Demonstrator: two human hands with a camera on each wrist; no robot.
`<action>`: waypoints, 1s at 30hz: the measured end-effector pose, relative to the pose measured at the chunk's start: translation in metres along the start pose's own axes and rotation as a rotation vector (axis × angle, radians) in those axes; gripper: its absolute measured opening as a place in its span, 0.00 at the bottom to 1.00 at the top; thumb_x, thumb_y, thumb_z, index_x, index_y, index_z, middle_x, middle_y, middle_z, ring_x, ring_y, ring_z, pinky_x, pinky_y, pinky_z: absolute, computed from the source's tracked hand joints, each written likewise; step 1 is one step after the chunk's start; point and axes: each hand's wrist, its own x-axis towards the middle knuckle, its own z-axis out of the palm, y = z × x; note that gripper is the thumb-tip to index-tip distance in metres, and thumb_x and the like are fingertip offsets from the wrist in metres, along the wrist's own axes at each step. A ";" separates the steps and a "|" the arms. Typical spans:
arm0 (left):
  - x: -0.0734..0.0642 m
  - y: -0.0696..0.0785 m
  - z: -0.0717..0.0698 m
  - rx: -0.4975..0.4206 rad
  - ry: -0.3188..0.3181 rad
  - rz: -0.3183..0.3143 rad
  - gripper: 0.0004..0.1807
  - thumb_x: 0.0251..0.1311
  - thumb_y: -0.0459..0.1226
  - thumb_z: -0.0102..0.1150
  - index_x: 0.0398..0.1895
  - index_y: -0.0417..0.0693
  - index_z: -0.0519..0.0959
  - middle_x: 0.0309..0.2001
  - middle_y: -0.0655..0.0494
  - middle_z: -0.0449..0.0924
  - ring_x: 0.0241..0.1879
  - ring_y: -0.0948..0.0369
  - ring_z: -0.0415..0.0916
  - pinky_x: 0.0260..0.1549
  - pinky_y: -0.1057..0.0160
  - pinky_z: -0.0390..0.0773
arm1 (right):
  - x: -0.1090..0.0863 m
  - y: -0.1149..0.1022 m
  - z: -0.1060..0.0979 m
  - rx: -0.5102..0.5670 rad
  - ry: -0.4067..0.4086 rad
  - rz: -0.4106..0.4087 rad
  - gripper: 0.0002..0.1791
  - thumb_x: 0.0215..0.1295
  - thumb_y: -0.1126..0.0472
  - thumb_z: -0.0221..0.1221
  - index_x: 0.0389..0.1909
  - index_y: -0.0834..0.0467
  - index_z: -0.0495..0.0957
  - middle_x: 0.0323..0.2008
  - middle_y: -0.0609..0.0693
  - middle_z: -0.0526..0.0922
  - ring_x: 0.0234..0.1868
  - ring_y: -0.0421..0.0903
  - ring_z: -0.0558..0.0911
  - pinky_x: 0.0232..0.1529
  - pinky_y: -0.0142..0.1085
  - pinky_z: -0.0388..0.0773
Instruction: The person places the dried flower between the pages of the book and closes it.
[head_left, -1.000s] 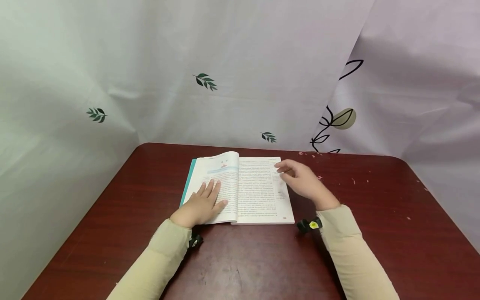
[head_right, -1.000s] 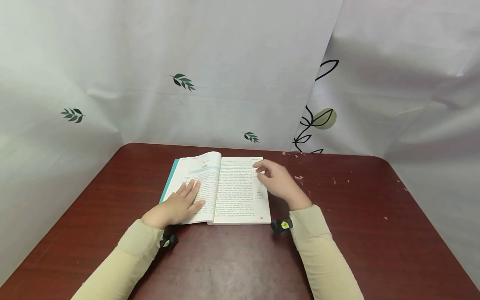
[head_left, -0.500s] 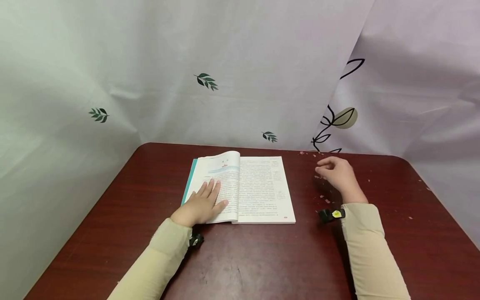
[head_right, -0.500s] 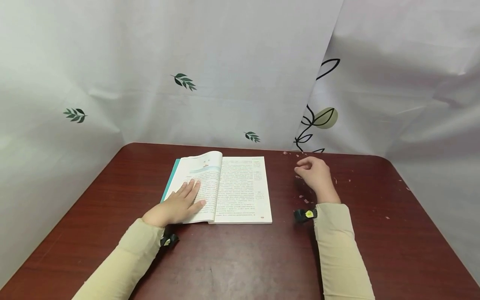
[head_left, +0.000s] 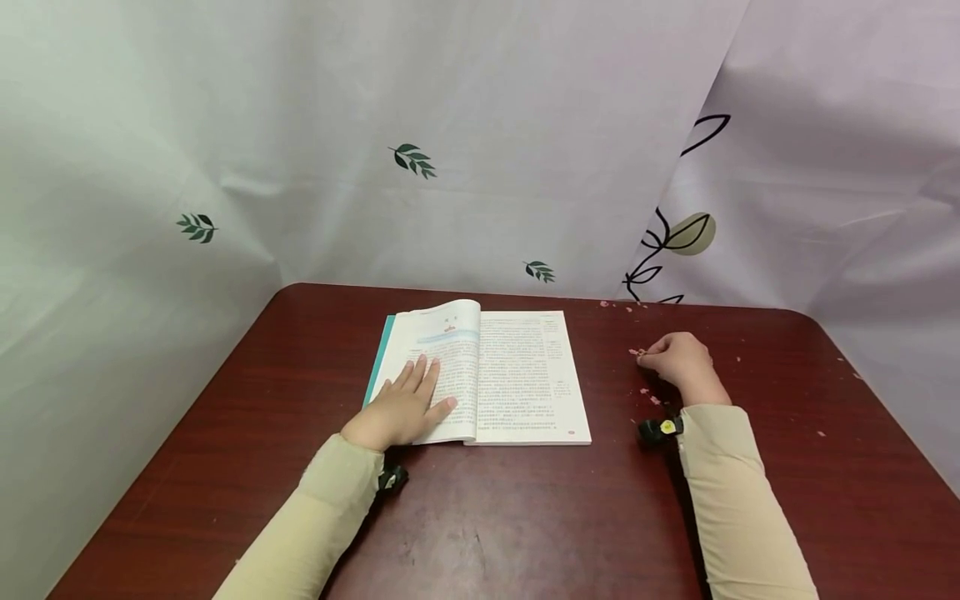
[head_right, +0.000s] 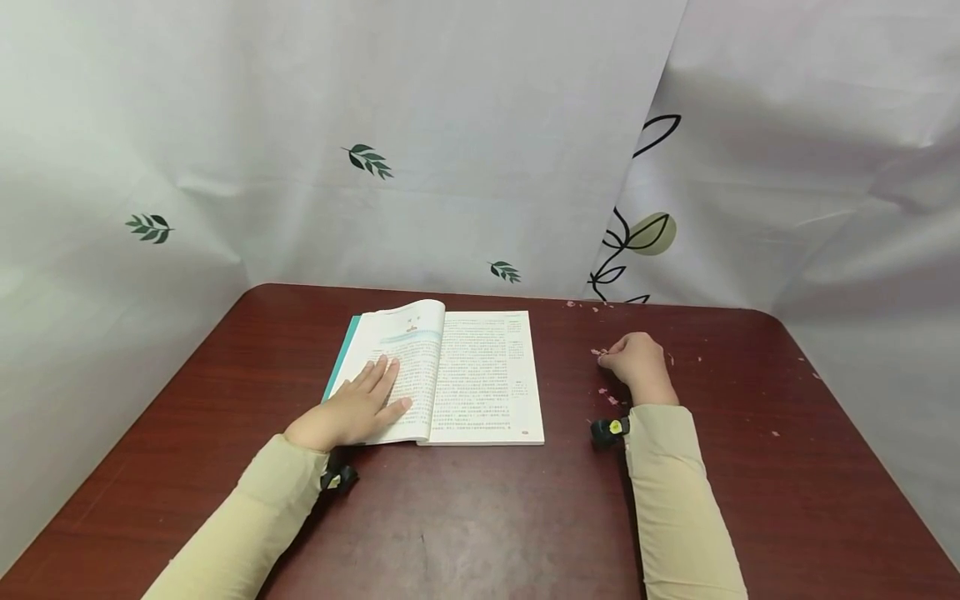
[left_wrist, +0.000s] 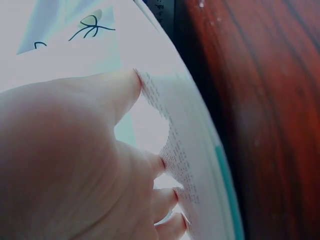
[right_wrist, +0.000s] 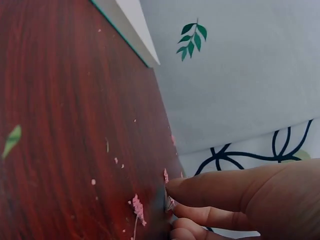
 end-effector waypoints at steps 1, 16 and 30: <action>0.000 0.000 0.000 0.000 0.001 0.001 0.41 0.79 0.53 0.40 0.81 0.36 0.45 0.81 0.36 0.37 0.79 0.38 0.35 0.71 0.32 0.44 | 0.001 0.000 0.000 -0.012 0.001 0.005 0.15 0.66 0.56 0.65 0.35 0.67 0.86 0.25 0.53 0.81 0.30 0.51 0.78 0.36 0.48 0.76; 0.001 -0.001 0.000 0.000 0.005 0.004 0.41 0.79 0.53 0.40 0.81 0.37 0.45 0.80 0.36 0.37 0.79 0.39 0.35 0.70 0.31 0.45 | 0.003 0.000 0.002 -0.119 0.031 -0.034 0.23 0.67 0.62 0.57 0.09 0.55 0.69 0.12 0.47 0.70 0.21 0.49 0.73 0.35 0.48 0.73; 0.001 -0.001 0.000 -0.010 0.008 0.003 0.41 0.79 0.54 0.41 0.81 0.37 0.44 0.81 0.36 0.37 0.79 0.39 0.34 0.71 0.31 0.44 | 0.004 0.003 0.003 -0.118 -0.087 -0.137 0.28 0.73 0.67 0.44 0.09 0.51 0.61 0.11 0.44 0.58 0.15 0.43 0.61 0.24 0.37 0.64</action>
